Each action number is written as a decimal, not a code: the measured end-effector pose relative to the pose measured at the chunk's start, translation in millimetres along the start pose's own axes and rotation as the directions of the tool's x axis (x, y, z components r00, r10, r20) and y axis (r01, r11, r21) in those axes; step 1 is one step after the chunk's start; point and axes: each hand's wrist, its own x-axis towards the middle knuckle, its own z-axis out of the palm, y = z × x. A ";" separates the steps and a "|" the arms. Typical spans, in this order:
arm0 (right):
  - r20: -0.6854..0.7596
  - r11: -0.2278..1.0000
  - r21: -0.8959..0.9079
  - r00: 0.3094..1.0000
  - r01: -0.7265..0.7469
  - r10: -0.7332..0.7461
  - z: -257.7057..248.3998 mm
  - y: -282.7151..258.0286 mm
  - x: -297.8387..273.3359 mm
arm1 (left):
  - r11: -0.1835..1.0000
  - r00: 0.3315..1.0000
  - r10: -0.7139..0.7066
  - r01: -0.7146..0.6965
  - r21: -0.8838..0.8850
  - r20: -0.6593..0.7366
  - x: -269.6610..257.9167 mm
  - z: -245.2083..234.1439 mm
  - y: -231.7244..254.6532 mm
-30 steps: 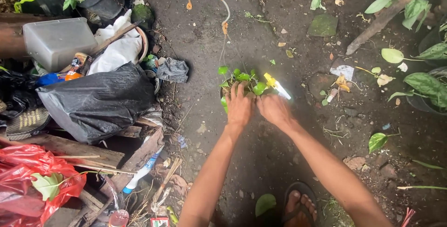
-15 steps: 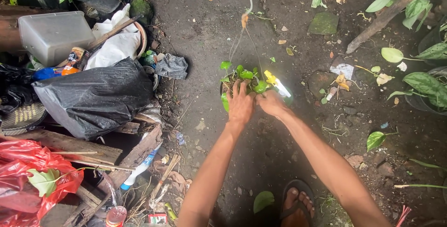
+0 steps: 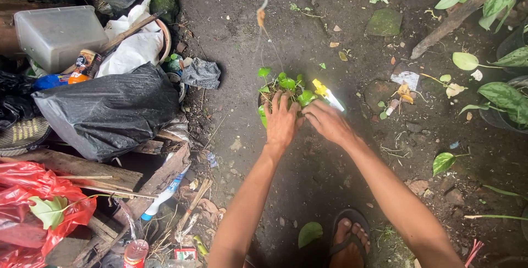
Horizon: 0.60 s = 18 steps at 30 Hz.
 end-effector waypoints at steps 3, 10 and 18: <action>-0.085 0.995 0.095 0.996 -0.034 0.042 19.1 15.1 -0.7 | 0.998 0.995 0.065 -0.063 0.030 -0.081 -5.7 11.0 -3.4; -0.031 0.994 0.110 0.999 -0.013 0.016 9.0 7.2 10.0 | 0.990 0.962 0.125 -0.105 0.091 -0.242 -3.7 27.0 -11.6; -0.101 0.989 0.139 0.992 -0.059 0.073 9.1 11.5 6.0 | 0.946 0.958 0.270 -0.246 0.210 -0.097 12.4 19.1 -19.0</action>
